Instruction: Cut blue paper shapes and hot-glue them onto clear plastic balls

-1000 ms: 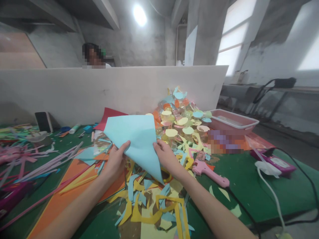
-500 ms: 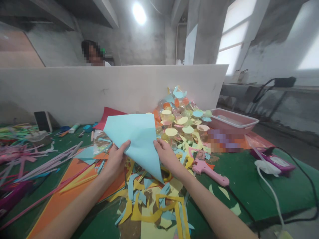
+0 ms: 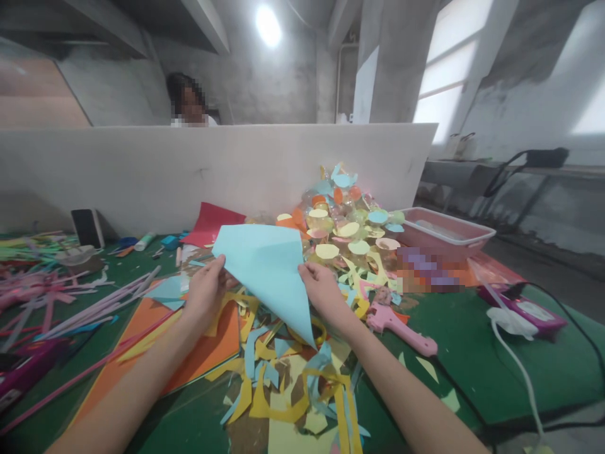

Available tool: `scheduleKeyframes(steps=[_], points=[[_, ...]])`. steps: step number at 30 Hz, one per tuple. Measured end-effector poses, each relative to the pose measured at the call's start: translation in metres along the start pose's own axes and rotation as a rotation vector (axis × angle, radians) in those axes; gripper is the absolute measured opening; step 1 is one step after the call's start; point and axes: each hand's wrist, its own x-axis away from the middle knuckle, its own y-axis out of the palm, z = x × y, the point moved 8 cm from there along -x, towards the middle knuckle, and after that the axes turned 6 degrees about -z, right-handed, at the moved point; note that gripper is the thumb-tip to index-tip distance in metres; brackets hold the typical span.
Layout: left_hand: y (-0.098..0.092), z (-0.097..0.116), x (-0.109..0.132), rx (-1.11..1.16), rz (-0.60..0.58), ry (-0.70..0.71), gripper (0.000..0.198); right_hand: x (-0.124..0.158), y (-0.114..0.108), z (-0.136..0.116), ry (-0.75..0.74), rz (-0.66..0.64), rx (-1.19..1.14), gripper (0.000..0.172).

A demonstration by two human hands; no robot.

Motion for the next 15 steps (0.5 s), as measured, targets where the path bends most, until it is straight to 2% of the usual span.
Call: scheduleKeyframes(steps=[5, 7, 11, 15], points=[[-0.025, 0.010, -0.018, -0.014, 0.097, 0.007, 0.017, -0.002, -0.013, -0.007, -0.036, 0.054, 0.023, 0.036], [-0.028, 0.011, -0.020, -0.031, 0.117, -0.002, 0.016, -0.002, -0.015, -0.009, -0.049, 0.056, 0.042, 0.037], [-0.010, -0.003, -0.015, -0.073, -0.009, -0.124, 0.031, -0.001, -0.010, -0.008, -0.079, 0.034, 0.068, 0.037], [-0.005, -0.009, -0.010, -0.069, -0.034, -0.110, 0.036, 0.000, -0.003, -0.007, -0.085, -0.007, 0.099, 0.037]])
